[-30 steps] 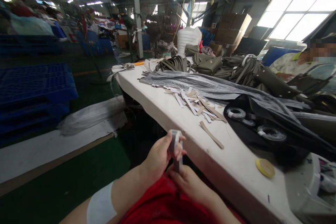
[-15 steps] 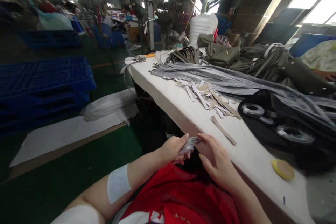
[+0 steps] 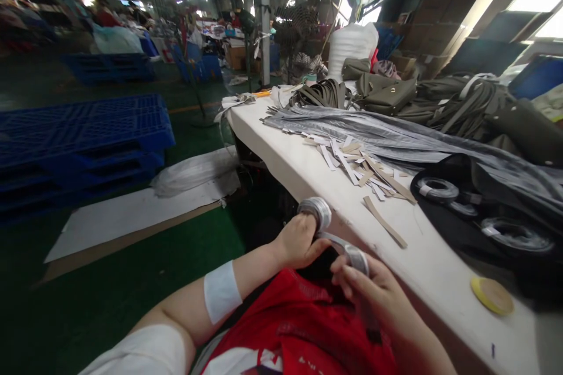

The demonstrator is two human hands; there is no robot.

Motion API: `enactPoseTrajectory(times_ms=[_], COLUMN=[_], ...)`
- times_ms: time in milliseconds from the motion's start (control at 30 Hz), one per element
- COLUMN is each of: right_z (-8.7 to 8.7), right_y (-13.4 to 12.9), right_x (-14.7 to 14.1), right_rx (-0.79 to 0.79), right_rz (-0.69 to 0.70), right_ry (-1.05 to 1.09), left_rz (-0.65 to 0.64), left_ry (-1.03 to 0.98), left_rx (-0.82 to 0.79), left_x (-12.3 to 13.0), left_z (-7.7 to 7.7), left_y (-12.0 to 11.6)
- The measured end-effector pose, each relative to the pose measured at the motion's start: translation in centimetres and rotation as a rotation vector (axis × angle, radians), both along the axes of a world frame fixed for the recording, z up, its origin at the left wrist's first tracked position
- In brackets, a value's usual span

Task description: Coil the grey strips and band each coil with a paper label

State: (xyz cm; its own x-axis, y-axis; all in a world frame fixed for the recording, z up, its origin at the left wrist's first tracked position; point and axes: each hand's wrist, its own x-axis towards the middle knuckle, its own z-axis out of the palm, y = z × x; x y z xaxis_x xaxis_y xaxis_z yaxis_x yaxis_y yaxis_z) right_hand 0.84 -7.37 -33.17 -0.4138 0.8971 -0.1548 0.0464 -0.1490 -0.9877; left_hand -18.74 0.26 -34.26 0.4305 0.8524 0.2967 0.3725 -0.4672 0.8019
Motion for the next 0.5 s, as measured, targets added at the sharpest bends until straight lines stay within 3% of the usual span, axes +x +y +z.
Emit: enactPoseTrajectory(times_ms=[100,200,300,433,500], right_z=[0.4,-0.2,-1.1,-2.7,-3.5], right_y=[2.0,3.3,3.4,2.9,2.8], right_x=[2.7,4.1,4.5,3.8,2.8], right_rx=[0.137,0.303,0.267,-0.06,-0.117], right_rz=[-0.065,-0.075,-0.042,0.072,0.054], right_ry=[-0.243,-0.556,-0.7,-0.467,-0.303], left_rz=[-0.175,-0.334,-0.415,-0.501,-0.506], left_ry=[0.165,0.021,-0.228,-0.521,-0.634], left_rx=[-0.051,-0.467,-0.852,-1.09,-1.125], left_x=[0.1,0.0,-0.4,-0.7,-0.4], left_z=[-0.5,-0.6,-0.4,0.0,0.3], left_y=[-0.8,-0.9,-0.7,-0.4,-0.3])
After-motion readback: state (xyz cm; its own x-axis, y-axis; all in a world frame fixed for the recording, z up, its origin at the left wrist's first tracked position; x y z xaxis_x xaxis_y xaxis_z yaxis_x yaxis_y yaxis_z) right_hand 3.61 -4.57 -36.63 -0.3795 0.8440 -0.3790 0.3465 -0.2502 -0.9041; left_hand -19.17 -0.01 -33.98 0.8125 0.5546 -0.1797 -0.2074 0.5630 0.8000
